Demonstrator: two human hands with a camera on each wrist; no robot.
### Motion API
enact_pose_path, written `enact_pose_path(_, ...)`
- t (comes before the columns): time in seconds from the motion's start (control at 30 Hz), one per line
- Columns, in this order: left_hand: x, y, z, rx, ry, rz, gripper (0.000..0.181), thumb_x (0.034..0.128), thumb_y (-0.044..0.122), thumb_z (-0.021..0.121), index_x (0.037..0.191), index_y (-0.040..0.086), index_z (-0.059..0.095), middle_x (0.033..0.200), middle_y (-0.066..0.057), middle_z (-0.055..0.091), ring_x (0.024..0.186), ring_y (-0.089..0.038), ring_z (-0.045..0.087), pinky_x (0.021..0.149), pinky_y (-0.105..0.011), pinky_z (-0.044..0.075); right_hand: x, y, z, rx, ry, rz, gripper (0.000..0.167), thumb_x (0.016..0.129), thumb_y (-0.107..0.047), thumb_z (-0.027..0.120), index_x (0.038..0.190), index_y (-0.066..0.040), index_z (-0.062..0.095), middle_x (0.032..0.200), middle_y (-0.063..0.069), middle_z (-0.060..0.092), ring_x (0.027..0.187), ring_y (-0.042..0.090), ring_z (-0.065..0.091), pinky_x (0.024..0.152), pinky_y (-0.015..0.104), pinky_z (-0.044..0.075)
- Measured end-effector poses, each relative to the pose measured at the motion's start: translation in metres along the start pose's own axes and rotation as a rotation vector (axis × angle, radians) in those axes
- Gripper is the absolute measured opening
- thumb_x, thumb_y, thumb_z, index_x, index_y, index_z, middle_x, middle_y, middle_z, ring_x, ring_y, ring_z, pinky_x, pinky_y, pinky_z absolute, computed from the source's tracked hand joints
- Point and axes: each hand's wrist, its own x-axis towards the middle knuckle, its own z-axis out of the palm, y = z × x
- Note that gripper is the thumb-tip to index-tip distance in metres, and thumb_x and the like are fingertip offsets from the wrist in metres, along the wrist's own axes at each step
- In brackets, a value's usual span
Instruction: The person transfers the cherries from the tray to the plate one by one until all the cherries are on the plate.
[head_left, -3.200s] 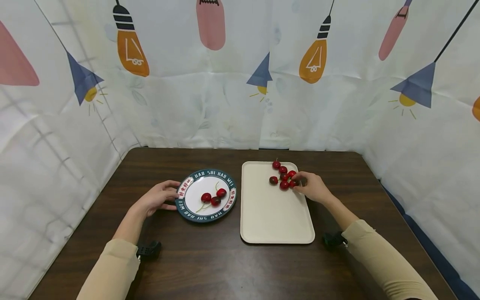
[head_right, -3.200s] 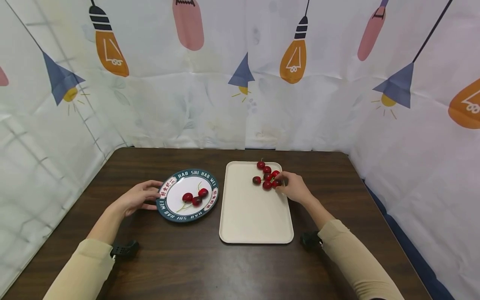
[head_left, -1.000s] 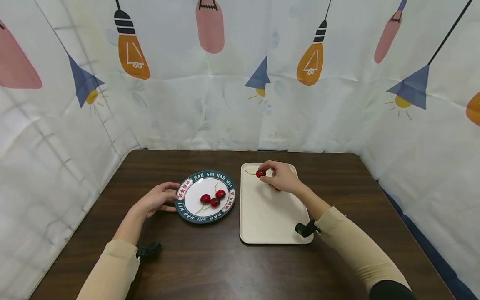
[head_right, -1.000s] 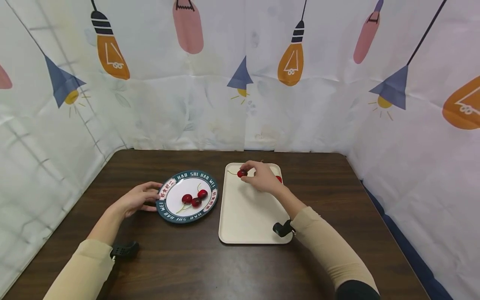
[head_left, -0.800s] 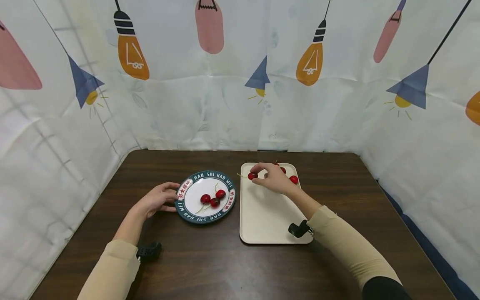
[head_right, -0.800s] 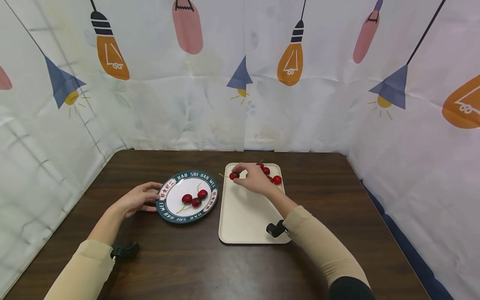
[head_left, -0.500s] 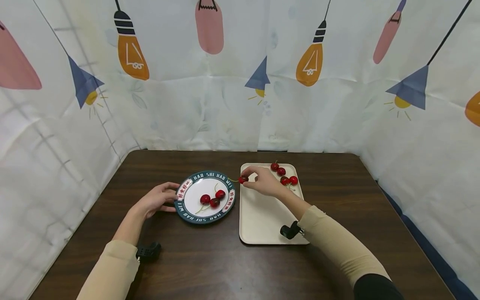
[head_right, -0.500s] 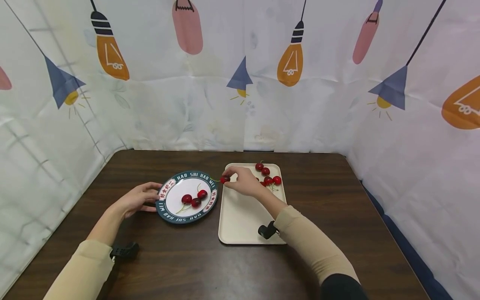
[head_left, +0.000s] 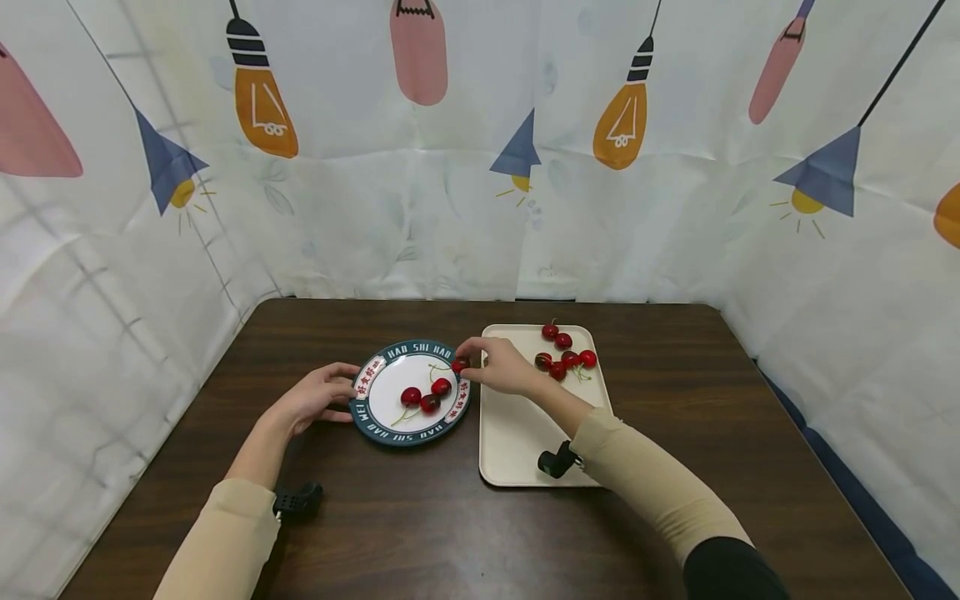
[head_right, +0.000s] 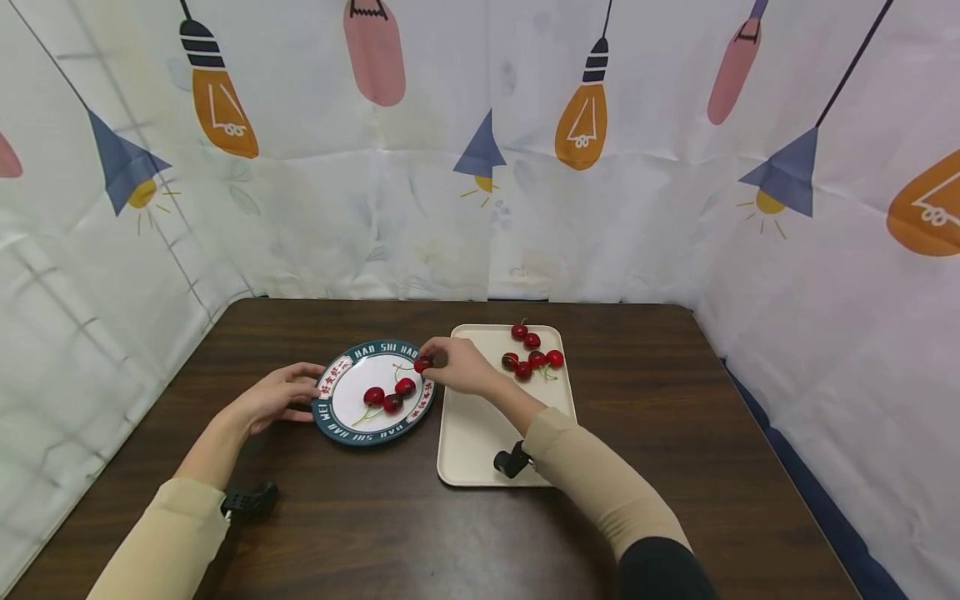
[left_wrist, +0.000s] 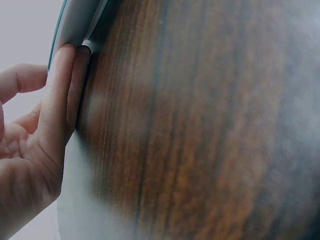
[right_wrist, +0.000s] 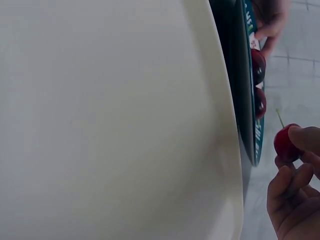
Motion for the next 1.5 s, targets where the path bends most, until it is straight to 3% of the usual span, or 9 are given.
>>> enact_pose_path(0.47,-0.003,0.004,0.0,-0.006,-0.006,0.002,0.055,0.1061,0.011,0.052,0.155,-0.002,0.03,0.136,-0.027,0.043,0.107,-0.031,0.059,0.084,-0.042,0.061,0.008,-0.002,0.008,0.007,0.0,0.006,0.034,0.096,-0.016,0.073,0.128,-0.007,0.066,0.124,0.011,0.068,0.107,0.023,0.062,0.084,0.031,0.053)
enact_pose_path(0.87,-0.001,0.001,0.001,-0.005,0.001,0.002,0.055,0.1058,0.011,0.053,0.155,-0.001,0.031,0.135,-0.027,0.045,0.105,-0.03,0.06,0.084,-0.042,0.061,-0.008,0.012,-0.009,0.012,0.014,0.041,0.032,0.095,-0.014,0.073,0.126,-0.007,0.068,0.118,0.009,0.068,0.114,0.025,0.061,0.098,0.041,0.053)
enact_pose_path(1.03,0.0,0.0,0.0,-0.002,0.003,-0.003,0.056,0.1055,0.011,0.054,0.155,0.0,0.031,0.135,-0.026,0.046,0.105,-0.03,0.06,0.085,-0.042,0.061,-0.016,0.016,-0.018,-0.003,0.02,0.028,0.033,0.095,-0.014,0.073,0.126,-0.004,0.067,0.118,0.01,0.069,0.113,0.026,0.062,0.097,0.043,0.054)
enact_pose_path(1.27,0.0,-0.001,0.0,-0.003,0.007,-0.005,0.056,0.1054,0.011,0.054,0.155,0.0,0.031,0.135,-0.026,0.046,0.104,-0.03,0.06,0.084,-0.042,0.061,-0.029,0.024,-0.03,-0.04,0.039,0.054,0.033,0.095,-0.017,0.073,0.127,-0.007,0.067,0.114,0.006,0.071,0.11,0.024,0.063,0.096,0.042,0.055)
enact_pose_path(1.5,0.002,-0.001,0.0,-0.009,0.004,0.0,0.057,0.1053,0.011,0.055,0.155,-0.001,0.031,0.135,-0.026,0.045,0.105,-0.03,0.06,0.085,-0.042,0.061,-0.042,0.029,-0.042,-0.002,0.057,0.093,0.035,0.095,-0.015,0.073,0.128,-0.005,0.066,0.114,0.012,0.07,0.113,0.031,0.062,0.099,0.047,0.053)
